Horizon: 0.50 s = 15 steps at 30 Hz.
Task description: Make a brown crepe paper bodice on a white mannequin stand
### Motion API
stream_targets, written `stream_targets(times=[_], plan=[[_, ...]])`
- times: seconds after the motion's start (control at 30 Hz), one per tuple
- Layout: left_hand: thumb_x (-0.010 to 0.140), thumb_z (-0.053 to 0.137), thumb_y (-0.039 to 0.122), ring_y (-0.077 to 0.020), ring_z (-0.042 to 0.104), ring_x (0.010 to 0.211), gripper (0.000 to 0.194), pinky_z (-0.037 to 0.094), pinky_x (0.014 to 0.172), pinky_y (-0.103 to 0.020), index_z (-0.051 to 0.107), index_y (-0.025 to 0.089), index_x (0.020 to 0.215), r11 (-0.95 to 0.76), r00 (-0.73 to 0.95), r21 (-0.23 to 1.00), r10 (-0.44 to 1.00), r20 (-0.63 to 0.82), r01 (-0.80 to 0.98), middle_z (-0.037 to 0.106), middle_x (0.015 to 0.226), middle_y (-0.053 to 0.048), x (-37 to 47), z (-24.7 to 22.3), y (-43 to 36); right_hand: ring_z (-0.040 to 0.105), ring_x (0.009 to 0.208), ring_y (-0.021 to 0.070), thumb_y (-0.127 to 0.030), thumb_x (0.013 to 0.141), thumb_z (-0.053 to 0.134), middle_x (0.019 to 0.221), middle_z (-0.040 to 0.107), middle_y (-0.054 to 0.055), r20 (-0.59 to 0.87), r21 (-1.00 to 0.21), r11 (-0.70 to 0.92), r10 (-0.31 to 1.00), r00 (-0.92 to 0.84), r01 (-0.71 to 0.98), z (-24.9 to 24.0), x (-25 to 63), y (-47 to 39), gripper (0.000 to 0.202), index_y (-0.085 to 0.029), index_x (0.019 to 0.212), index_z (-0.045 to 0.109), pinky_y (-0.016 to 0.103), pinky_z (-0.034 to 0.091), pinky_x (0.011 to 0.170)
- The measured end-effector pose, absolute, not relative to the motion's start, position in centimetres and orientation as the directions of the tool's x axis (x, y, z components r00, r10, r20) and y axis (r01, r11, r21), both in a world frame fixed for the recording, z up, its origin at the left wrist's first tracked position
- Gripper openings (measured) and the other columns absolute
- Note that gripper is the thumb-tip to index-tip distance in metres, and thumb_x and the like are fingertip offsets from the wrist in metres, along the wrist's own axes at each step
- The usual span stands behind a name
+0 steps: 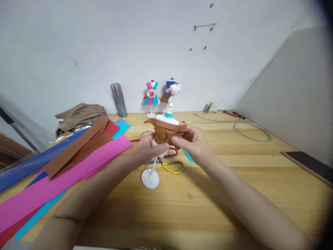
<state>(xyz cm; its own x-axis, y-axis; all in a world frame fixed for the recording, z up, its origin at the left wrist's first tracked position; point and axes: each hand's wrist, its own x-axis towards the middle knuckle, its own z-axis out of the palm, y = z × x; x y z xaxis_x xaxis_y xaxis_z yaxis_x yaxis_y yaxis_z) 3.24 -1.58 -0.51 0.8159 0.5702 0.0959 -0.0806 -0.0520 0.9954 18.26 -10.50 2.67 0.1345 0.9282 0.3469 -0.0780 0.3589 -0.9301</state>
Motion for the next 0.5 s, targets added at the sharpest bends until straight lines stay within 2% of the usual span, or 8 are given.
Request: stream_targets(times=[0.23, 0.33, 0.5], plan=[[0.077, 0.077, 0.064, -0.0092, 0.057, 0.051, 0.058, 0.046, 0.049, -0.021, 0.063, 0.011, 0.095, 0.057, 0.886, 0.981, 0.44, 0.144, -0.187, 0.064, 0.07, -0.003, 2.66, 0.31, -1.57, 0.058, 0.048, 0.0143, -0.044, 0.073, 0.083, 0.063, 0.067, -0.001, 0.349, -0.934, 0.35, 0.937, 0.024, -0.075, 2.46, 18.29, -10.55, 0.027, -0.022, 0.08, 0.069, 0.027, 0.048, 0.044], [0.076, 0.075, 0.068, -0.0091, 0.056, 0.049, 0.06, 0.044, 0.047, -0.021, 0.063, 0.01, 0.088, 0.072, 0.909, 0.978, 0.387, 0.152, -0.195, 0.064, 0.068, -0.004, 2.65, 0.23, -1.39, 0.056, 0.046, 0.0125, -0.041, 0.078, 0.08, 0.059, 0.065, -0.002, 0.361, -0.929, 0.364, 0.931, 0.055, -0.058, 2.18, 18.4, -10.64, 0.022, -0.022, 0.077, 0.068, 0.025, 0.045, 0.044], [0.075, 0.075, 0.07, -0.0106, 0.057, 0.05, 0.061, 0.044, 0.046, -0.023, 0.063, 0.011, 0.088, 0.063, 0.921, 0.982, 0.362, 0.145, -0.179, 0.065, 0.07, -0.005, 2.68, 0.02, -1.12, 0.059, 0.048, 0.0135, -0.044, 0.076, 0.082, 0.059, 0.065, -0.001, 0.336, -0.941, 0.337, 0.942, 0.025, -0.043, 1.85, 18.59, -10.61, 0.028, -0.022, 0.072, 0.065, 0.023, 0.041, 0.042]])
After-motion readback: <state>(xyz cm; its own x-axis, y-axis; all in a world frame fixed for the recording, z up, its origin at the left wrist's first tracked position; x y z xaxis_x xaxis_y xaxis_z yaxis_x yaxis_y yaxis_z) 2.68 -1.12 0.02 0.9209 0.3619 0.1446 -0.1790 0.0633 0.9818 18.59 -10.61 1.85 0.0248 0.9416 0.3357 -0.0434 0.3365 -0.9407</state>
